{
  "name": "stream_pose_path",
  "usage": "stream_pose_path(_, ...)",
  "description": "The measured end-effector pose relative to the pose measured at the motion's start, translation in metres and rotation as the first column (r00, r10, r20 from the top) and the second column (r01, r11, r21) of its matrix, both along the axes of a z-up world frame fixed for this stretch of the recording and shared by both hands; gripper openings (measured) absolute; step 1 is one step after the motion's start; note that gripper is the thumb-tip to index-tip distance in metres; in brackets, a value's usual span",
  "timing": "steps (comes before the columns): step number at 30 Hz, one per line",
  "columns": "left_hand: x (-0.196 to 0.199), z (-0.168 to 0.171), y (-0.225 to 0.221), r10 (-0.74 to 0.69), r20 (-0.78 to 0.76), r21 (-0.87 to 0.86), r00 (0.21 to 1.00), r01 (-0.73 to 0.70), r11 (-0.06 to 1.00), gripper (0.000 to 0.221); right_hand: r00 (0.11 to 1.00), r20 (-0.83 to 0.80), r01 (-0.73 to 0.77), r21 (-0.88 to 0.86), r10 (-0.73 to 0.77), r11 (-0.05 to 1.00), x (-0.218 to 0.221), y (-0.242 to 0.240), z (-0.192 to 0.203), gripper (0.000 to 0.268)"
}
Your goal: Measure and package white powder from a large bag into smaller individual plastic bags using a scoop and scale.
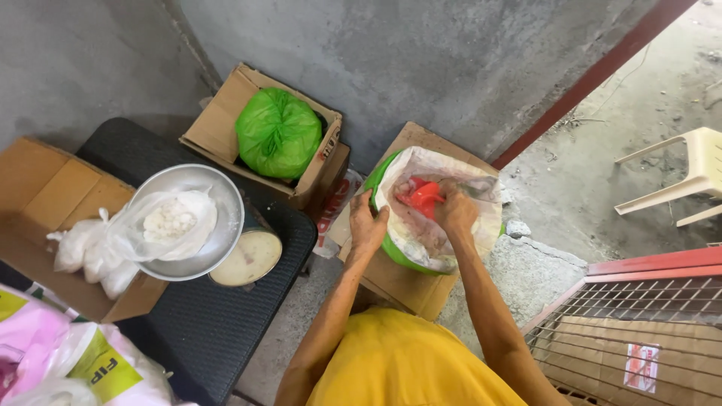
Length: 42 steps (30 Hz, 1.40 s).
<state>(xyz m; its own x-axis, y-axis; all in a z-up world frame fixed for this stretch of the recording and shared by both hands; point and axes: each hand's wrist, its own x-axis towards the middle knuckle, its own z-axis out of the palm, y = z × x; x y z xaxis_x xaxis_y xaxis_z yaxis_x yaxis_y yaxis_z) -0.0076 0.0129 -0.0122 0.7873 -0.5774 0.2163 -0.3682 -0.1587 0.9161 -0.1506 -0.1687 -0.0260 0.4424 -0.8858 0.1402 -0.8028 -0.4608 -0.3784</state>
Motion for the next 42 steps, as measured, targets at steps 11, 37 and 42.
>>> stream_pose_path(11,0.004,-0.004,0.006,-0.015,-0.023,0.007,1.000,0.015,1.000,0.059,0.965,-0.205,-0.163,0.017,0.163,0.987,-0.057,0.028,0.085,0.011)
stream_pose_path(37,0.002,-0.001,0.004,-0.028,-0.022,-0.028,0.999,0.027,0.999,0.054,0.971,0.238,-0.046,0.111,0.019,0.993,-0.050,0.053,0.031,0.014)
stream_pose_path(42,0.002,0.002,0.005,-0.050,-0.099,0.006,0.994,0.051,0.999,0.054,0.942,0.336,-0.039,0.074,0.012,0.997,-0.055,0.069,0.056,0.015)
